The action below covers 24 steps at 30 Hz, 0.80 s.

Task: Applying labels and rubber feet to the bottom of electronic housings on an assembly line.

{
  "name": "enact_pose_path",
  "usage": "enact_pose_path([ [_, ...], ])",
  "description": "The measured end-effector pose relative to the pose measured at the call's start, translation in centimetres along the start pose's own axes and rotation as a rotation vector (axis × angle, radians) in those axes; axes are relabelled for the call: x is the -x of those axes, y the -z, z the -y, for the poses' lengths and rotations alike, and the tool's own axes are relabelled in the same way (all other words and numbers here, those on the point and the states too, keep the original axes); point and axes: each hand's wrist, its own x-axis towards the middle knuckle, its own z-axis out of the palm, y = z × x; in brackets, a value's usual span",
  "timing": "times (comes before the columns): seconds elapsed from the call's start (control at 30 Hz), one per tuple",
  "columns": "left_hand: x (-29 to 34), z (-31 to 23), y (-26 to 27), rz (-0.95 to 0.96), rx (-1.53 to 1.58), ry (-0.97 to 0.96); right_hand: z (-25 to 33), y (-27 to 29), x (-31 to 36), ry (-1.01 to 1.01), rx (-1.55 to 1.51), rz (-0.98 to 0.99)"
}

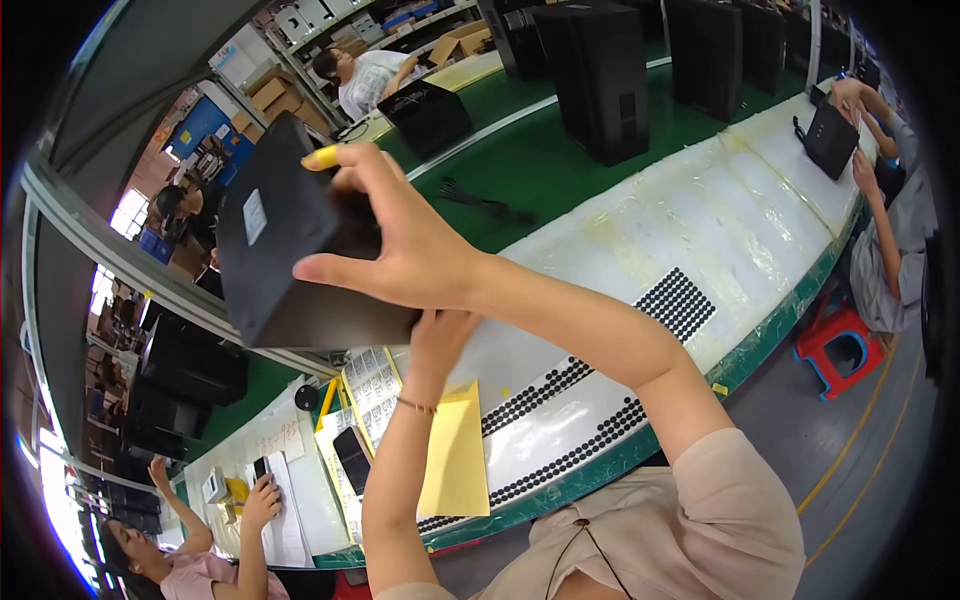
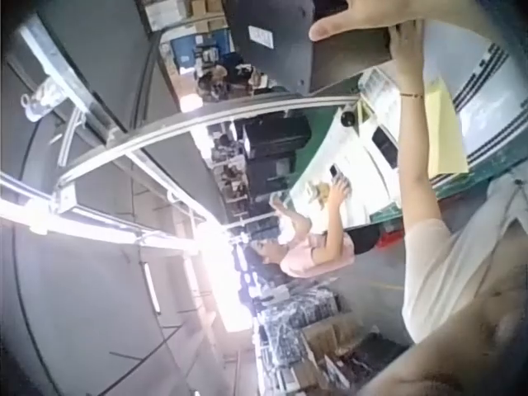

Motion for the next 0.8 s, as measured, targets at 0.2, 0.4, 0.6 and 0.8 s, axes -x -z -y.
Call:
enact_pose_path([
  [0.2,-1.6,-0.3,-6.4,0.278,0.184,0.138,-7.1,-0.8,3.3,-0.016,-0.042,0.069],
  [0.4,-2.1,-2.4,0.6,0.083,0.945,0.19,-11.6,-0.3,-0.2,-0.065,0.041,-0.034],
  [0.6,-2.8,-4.1,5.4,0.032,1.251,0.121,-17.7,1.8,-5.0,-0.184,0.042,-0.035],
  [0.8,-2.1,-5.4,6.7,0.098,1.383,0.064,-17.0,1.8,-5.0,-0.146,0.108,-0.036],
])
